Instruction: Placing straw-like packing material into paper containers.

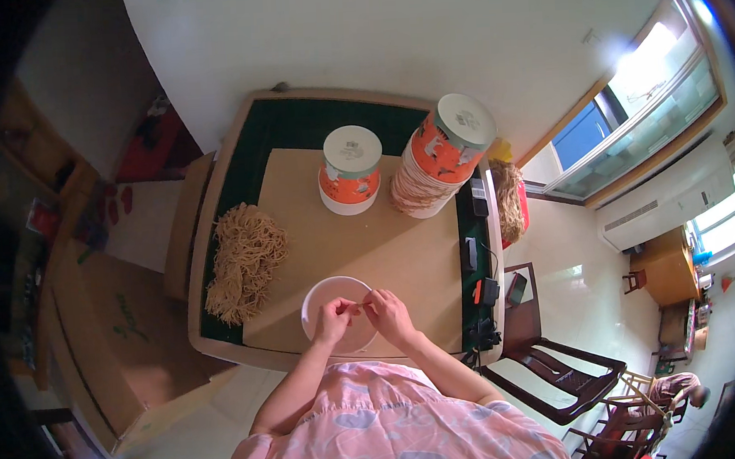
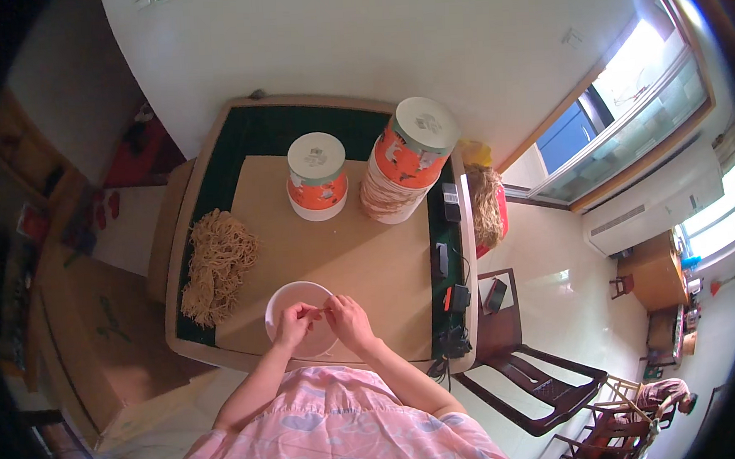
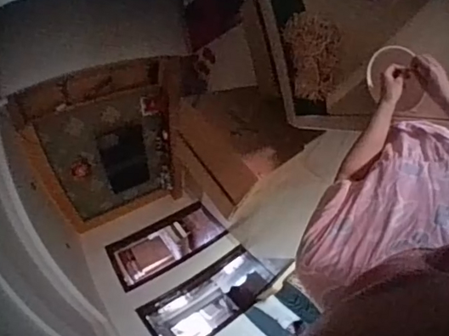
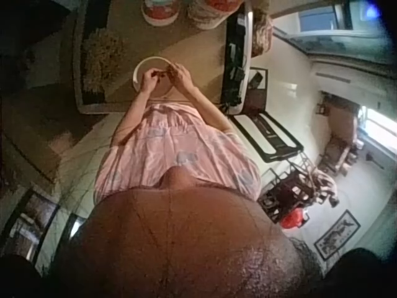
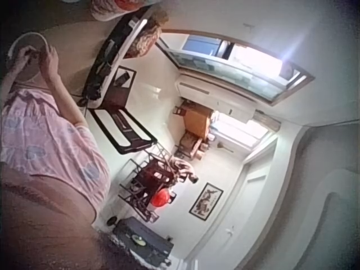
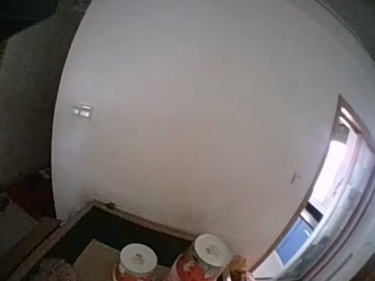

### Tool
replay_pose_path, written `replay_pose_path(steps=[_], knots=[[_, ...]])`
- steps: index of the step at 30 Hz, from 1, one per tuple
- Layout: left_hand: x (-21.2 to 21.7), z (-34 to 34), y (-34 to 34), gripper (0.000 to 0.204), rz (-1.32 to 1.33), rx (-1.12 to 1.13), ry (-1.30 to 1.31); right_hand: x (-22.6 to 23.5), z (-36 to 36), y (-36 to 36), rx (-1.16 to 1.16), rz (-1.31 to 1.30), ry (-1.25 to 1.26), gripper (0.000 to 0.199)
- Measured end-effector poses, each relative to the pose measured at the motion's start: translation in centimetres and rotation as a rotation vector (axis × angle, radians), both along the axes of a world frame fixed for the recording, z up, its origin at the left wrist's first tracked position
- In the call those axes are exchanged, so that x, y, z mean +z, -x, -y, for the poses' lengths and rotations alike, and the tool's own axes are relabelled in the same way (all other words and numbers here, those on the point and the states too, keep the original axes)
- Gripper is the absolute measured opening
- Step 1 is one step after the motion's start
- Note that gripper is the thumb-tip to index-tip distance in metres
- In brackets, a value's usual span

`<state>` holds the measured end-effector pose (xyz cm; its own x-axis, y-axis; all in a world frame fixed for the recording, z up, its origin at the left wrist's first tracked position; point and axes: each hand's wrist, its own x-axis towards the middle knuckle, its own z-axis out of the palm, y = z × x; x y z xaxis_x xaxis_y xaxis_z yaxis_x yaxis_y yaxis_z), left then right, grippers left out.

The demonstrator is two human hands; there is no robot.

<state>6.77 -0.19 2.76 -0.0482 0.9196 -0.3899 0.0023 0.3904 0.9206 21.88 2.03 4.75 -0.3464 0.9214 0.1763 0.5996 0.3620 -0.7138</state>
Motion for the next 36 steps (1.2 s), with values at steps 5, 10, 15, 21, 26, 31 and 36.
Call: replay_pose_path(steps=[5, 10, 15, 21, 26, 31, 36], knots=[[0.0, 0.0, -0.1, 0.008, -0.001, -0.008, 0.001, 0.3, 0.0, 0.0, 0.021, 0.034, -0.004, 0.009], [-0.6, 0.0, -0.2, 0.009, 0.018, 0.006, 0.004, 0.0, 0.0, -0.1, 0.061, -0.002, -0.019, 0.007], [-0.4, -0.1, -0.1, 0.01, 0.008, 0.01, 0.006, -0.1, 0.1, 0.1, -0.009, -0.043, 0.027, 0.006], [0.0, -0.2, 0.0, 0.01, 0.0, 0.005, 0.013, -0.3, -0.1, -0.2, 0.035, 0.003, -0.009, 0.008], [-0.3, -0.1, 0.0, 0.009, 0.03, 0.018, 0.024, 0.3, 0.1, 0.0, 0.024, -0.042, -0.006, 0.012], [0.2, -0.1, -0.4, 0.007, 0.045, -0.008, 0.025, -0.1, 0.1, -0.2, -0.005, -0.074, 0.006, 0.014], [-0.6, -0.2, -0.7, 0.007, 0.058, -0.078, -0.035, -0.4, 0.1, -0.4, 0.046, -0.094, 0.011, 0.011]])
